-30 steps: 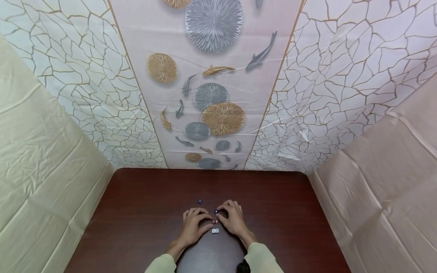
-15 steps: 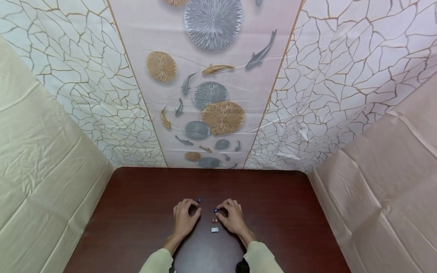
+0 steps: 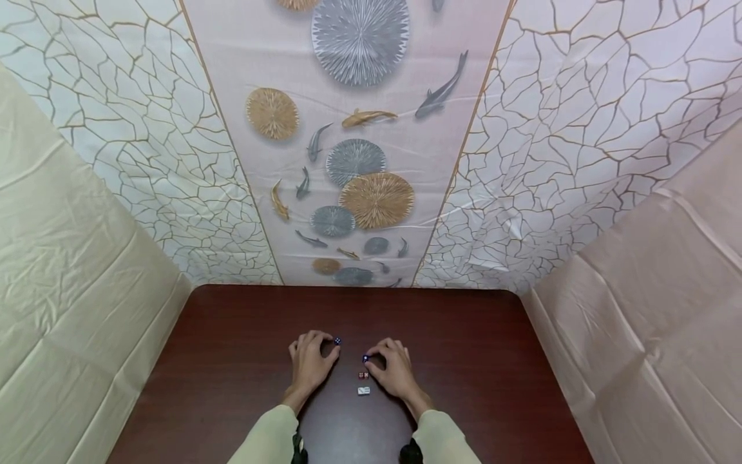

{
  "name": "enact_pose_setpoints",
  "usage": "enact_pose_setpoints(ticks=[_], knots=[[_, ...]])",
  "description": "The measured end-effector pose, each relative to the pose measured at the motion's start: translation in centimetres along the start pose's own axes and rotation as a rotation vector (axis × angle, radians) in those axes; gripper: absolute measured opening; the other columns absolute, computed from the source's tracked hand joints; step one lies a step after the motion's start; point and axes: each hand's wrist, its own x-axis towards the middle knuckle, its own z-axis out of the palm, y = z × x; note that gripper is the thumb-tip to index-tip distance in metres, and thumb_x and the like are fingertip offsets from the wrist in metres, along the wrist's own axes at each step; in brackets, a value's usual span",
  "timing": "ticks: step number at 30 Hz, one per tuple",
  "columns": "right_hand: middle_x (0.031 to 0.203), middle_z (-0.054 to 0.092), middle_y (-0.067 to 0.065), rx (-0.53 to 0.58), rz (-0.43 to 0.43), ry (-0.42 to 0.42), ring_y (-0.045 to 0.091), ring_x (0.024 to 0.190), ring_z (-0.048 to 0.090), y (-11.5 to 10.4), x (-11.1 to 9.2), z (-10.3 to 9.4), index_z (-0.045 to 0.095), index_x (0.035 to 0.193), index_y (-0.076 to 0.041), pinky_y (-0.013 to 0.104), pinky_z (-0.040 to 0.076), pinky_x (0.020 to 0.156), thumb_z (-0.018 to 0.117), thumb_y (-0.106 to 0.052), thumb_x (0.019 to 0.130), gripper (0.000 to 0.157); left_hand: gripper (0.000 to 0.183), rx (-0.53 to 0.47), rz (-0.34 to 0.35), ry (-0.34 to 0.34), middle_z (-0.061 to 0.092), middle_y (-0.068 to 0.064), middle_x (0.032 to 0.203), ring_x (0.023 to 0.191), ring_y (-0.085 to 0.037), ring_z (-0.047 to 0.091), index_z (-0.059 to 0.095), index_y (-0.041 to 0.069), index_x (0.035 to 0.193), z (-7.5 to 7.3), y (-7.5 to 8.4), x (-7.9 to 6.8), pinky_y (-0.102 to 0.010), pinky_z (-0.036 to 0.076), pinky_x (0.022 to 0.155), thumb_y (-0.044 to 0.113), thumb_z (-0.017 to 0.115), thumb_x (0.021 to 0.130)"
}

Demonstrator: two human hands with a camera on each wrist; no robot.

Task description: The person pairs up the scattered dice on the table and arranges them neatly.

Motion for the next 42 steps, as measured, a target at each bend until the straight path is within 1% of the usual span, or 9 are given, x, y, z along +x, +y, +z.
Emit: enact_pose_setpoints(ticks=[5, 12, 17, 22, 25, 29, 36, 38, 42], knots=[[0.109, 0.066, -0.001, -0.002, 0.023, -0.023, 0.016, 0.103, 0.054, -0.2, 0.0, -0.2, 0.077, 0.105, -0.023, 0.039, 0.037, 0.091, 0.083, -0.028, 0.088, 0.019, 0.022, 0.031, -0.003, 0.003, 0.07, -0.001, 0.109, 0.109, -0.03, 0.059, 0.077, 0.021, 0.1, 0.4, 0.2, 0.2, -0.055, 0.032, 0.1, 0.035, 0.086, 0.085], [0.108, 0.067, 0.0, 0.0, 0.015, -0.007, 0.015, 0.103, 0.054, 0.0, 0.0, -0.2, 0.078, 0.104, -0.021, 0.039, 0.037, 0.09, 0.085, -0.027, 0.086, 0.02, 0.021, 0.016, -0.012, 0.009, 0.07, -0.003, 0.11, 0.11, -0.032, 0.058, 0.077, 0.018, 0.099, 1.0, 0.2, 0.3, -0.057, 0.03, 0.102, 0.032, 0.086, 0.085], [0.108, 0.067, 0.0, 0.003, 0.026, -0.017, 0.015, 0.103, 0.054, -0.1, 0.1, 0.0, 0.078, 0.104, -0.022, 0.039, 0.037, 0.092, 0.085, -0.027, 0.086, 0.02, 0.019, 0.015, 0.003, 0.016, 0.071, -0.003, 0.111, 0.111, -0.033, 0.059, 0.078, 0.019, 0.099, 0.9, 0.1, 0.3, -0.058, 0.03, 0.102, 0.031, 0.085, 0.086], [0.107, 0.067, 0.001, -0.009, 0.004, 0.0, 0.016, 0.103, 0.055, -0.1, 0.1, 0.1, 0.078, 0.103, -0.021, 0.039, 0.038, 0.09, 0.086, -0.026, 0.085, 0.02, 0.015, -0.017, 0.062, 0.0, 0.071, -0.001, 0.11, 0.109, -0.03, 0.06, 0.079, 0.022, 0.098, 0.6, 0.3, -0.2, -0.058, 0.031, 0.101, 0.028, 0.085, 0.087], [0.106, 0.067, 0.0, -0.017, -0.006, 0.011, 0.016, 0.102, 0.055, 0.1, 0.0, 0.2, 0.078, 0.103, -0.022, 0.04, 0.038, 0.089, 0.086, -0.026, 0.085, 0.02, 0.013, -0.054, 0.109, -0.036, 0.072, 0.002, 0.109, 0.109, -0.027, 0.06, 0.079, 0.023, 0.099, 0.4, 0.4, -0.4, -0.057, 0.032, 0.103, 0.028, 0.084, 0.088], [0.107, 0.066, 0.0, -0.01, 0.005, -0.001, 0.016, 0.102, 0.054, 0.4, 0.0, 0.3, 0.078, 0.104, -0.022, 0.039, 0.037, 0.09, 0.085, -0.028, 0.087, 0.019, 0.013, -0.081, 0.171, -0.088, 0.071, 0.006, 0.108, 0.109, -0.022, 0.061, 0.078, 0.025, 0.1, 0.4, 0.6, -0.6, -0.057, 0.035, 0.107, 0.029, 0.083, 0.089], [0.106, 0.066, -0.001, -0.009, -0.003, -0.003, 0.016, 0.101, 0.053, 0.3, 0.0, 0.2, 0.078, 0.104, -0.023, 0.038, 0.036, 0.089, 0.084, -0.028, 0.087, 0.019, 0.015, -0.106, 0.305, -0.116, 0.069, 0.006, 0.104, 0.106, -0.02, 0.064, 0.078, 0.02, 0.1, 0.8, 1.1, -1.0, -0.055, 0.046, 0.103, 0.025, 0.085, 0.087], [0.106, 0.066, 0.0, -0.006, -0.007, 0.001, 0.016, 0.101, 0.053, 0.3, 0.0, 0.2, 0.078, 0.104, -0.022, 0.038, 0.036, 0.088, 0.084, -0.027, 0.087, 0.019, 0.015, -0.112, 0.32, -0.128, 0.069, 0.005, 0.105, 0.106, -0.02, 0.065, 0.077, 0.019, 0.1, 1.0, 1.3, -1.2, -0.054, 0.047, 0.104, 0.024, 0.085, 0.087], [0.105, 0.066, 0.0, -0.022, -0.027, 0.023, 0.016, 0.101, 0.054, 0.4, 0.0, 0.3, 0.078, 0.103, -0.022, 0.039, 0.037, 0.088, 0.085, -0.027, 0.086, 0.019, 0.014, -0.122, 0.326, -0.154, 0.07, 0.002, 0.106, 0.112, -0.024, 0.067, 0.077, 0.017, 0.099, 1.3, 1.7, -1.3, -0.061, 0.045, 0.111, 0.022, 0.084, 0.087]])
